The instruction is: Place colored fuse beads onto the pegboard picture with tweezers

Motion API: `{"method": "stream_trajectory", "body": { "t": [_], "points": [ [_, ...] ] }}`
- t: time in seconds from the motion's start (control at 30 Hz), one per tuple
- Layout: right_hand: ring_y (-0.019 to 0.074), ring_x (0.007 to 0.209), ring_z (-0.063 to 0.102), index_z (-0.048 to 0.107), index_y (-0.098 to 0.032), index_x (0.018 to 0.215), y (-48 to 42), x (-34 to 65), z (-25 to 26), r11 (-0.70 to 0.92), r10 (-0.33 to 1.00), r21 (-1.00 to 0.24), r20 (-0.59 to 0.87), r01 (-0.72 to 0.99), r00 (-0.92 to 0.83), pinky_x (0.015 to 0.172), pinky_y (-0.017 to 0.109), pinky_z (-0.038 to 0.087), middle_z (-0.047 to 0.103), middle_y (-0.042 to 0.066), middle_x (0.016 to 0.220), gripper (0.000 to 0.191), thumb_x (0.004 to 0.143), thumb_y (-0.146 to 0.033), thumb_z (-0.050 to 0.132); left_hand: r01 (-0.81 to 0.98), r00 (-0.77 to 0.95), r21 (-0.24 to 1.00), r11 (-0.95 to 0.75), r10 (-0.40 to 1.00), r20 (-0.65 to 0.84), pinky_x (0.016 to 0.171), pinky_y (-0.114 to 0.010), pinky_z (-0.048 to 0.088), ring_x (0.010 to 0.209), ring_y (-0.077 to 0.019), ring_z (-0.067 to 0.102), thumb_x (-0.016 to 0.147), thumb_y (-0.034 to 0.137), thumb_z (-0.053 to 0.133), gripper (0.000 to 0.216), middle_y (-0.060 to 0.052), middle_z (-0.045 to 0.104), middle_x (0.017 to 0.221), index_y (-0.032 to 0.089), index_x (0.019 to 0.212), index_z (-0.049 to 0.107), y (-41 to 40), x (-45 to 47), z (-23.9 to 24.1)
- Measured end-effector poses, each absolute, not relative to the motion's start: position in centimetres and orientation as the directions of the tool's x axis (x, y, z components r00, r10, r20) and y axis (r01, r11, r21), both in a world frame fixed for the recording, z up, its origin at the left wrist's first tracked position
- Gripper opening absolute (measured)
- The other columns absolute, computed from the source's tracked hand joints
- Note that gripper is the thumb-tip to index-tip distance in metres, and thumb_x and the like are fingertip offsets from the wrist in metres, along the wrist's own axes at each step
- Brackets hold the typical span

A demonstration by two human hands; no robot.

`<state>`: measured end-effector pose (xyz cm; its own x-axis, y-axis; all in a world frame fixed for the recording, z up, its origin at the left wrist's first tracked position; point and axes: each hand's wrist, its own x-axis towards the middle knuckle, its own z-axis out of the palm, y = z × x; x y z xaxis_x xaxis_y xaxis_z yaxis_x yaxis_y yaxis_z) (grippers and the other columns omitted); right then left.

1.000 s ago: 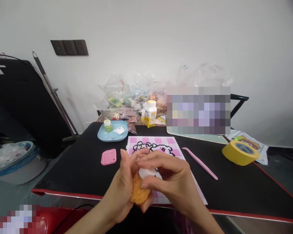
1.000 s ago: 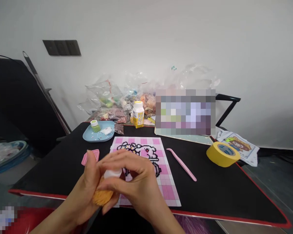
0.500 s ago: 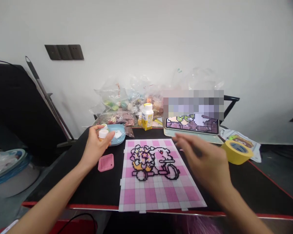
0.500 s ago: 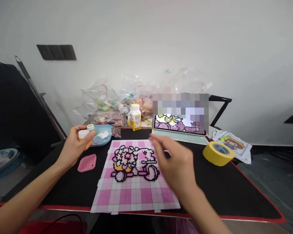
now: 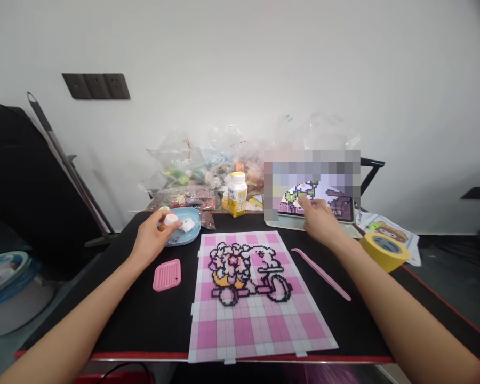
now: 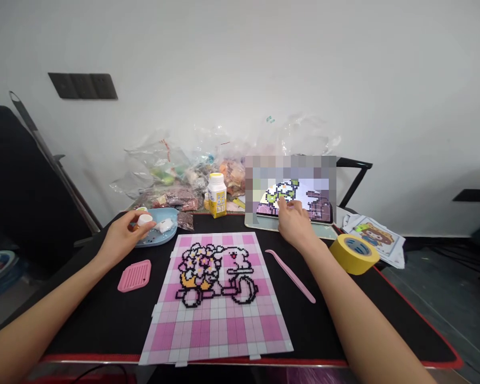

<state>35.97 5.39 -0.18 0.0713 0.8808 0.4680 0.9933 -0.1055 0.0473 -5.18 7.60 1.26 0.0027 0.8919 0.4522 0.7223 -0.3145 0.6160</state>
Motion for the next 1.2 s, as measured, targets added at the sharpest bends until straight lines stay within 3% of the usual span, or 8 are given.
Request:
{"method": "stream_trajectory", "body": {
  "t": [0.27, 0.4, 0.5, 0.7, 0.87, 1.07, 1.2],
  "points": [
    [0.0243, 0.108, 0.056, 0.05, -0.017, 0.127, 7.1, 38.6, -1.7, -0.123, 0.844, 0.005, 0.526, 0.992, 0.102, 0.088, 0.046, 0.049, 0.054, 0.01, 0.125, 0.039, 0.091, -0.031, 0.056, 0.78, -0.039, 0.564, -0.27, 0.879, 0.475, 0.061, -0.03, 0.045, 0.062, -0.0184, 0.058, 0.068, 0.052, 0.063, 0.039, -0.001, 0.069, 0.079, 0.019, 0.09, 0.065, 7.6, -5.2, 1.2],
    [0.0323, 0.116, 0.045, 0.025, -0.011, 0.144, 7.3, 39.1, -2.0, -0.117, 0.83, -0.041, 0.544, 0.992, 0.12, 0.09, 0.045, 0.045, 0.054, 0.017, 0.129, 0.074, 0.075, -0.001, 0.051, 0.796, -0.04, 0.539, -0.277, 0.863, 0.503, 0.066, -0.032, 0.047, 0.069, -0.0208, 0.061, 0.067, 0.05, 0.065, 0.039, -0.005, 0.069, 0.088, 0.019, 0.091, 0.065, 7.6, -5.2, 1.3],
    [0.0342, 0.116, 0.041, 0.014, -0.009, 0.147, 7.1, 39.5, -2.0, -0.132, 0.813, -0.07, 0.563, 0.989, 0.149, 0.09, 0.045, 0.042, 0.054, 0.017, 0.131, 0.09, 0.064, 0.003, 0.047, 0.801, -0.036, 0.521, -0.296, 0.844, 0.535, 0.069, -0.033, 0.049, 0.079, -0.0235, 0.063, 0.067, 0.05, 0.066, 0.041, -0.008, 0.07, 0.098, 0.018, 0.094, 0.064, 7.6, -5.2, 1.3],
    [0.0367, 0.109, 0.045, 0.029, -0.004, 0.139, 6.4, 39.8, -2.2, -0.149, 0.806, -0.086, 0.567, 0.985, 0.172, 0.081, 0.045, 0.043, 0.061, 0.023, 0.107, 0.074, 0.068, -0.004, 0.049, 0.829, 0.025, 0.422, -0.367, 0.778, 0.628, 0.074, -0.036, 0.049, 0.086, -0.0256, 0.063, 0.073, 0.05, 0.063, 0.037, -0.008, 0.068, 0.096, 0.018, 0.093, 0.062, 7.5, -5.3, 1.2],
    [0.0291, 0.113, 0.048, 0.035, -0.015, 0.137, 6.8, 39.2, -2.7, -0.078, 0.839, -0.052, 0.535, 0.996, 0.093, 0.089, 0.046, 0.043, 0.053, 0.013, 0.121, 0.053, 0.087, -0.024, 0.051, 0.86, 0.057, 0.319, -0.399, 0.695, 0.716, 0.081, -0.04, 0.047, 0.086, -0.0274, 0.061, 0.08, 0.05, 0.056, 0.035, -0.009, 0.065, 0.092, 0.018, 0.093, 0.061, 7.2, -5.4, 1.2],
    [0.0362, 0.12, 0.038, -0.001, -0.014, 0.149, 7.6, 39.0, -2.9, -0.019, 0.848, -0.037, 0.528, 0.999, 0.035, 0.089, 0.05, 0.04, 0.05, 0.017, 0.135, 0.099, 0.062, 0.0, 0.045, 0.875, 0.079, 0.256, -0.41, 0.644, 0.761, 0.079, -0.037, 0.046, 0.085, -0.0263, 0.06, 0.083, 0.049, 0.053, 0.031, -0.007, 0.064, 0.088, 0.02, 0.091, 0.06, 7.2, -5.3, 1.2],
    [0.0379, 0.122, 0.037, -0.015, -0.015, 0.148, 7.9, 39.1, -3.4, -0.019, 0.85, -0.041, 0.525, 0.999, 0.038, 0.089, 0.053, 0.04, 0.042, 0.018, 0.142, 0.107, 0.061, 0.0, 0.044, 0.88, 0.086, 0.237, -0.413, 0.627, 0.774, 0.078, -0.036, 0.046, 0.081, -0.0251, 0.059, 0.084, 0.049, 0.053, 0.03, -0.007, 0.063, 0.088, 0.021, 0.09, 0.06, 7.2, -5.3, 1.0]
  ]
}}
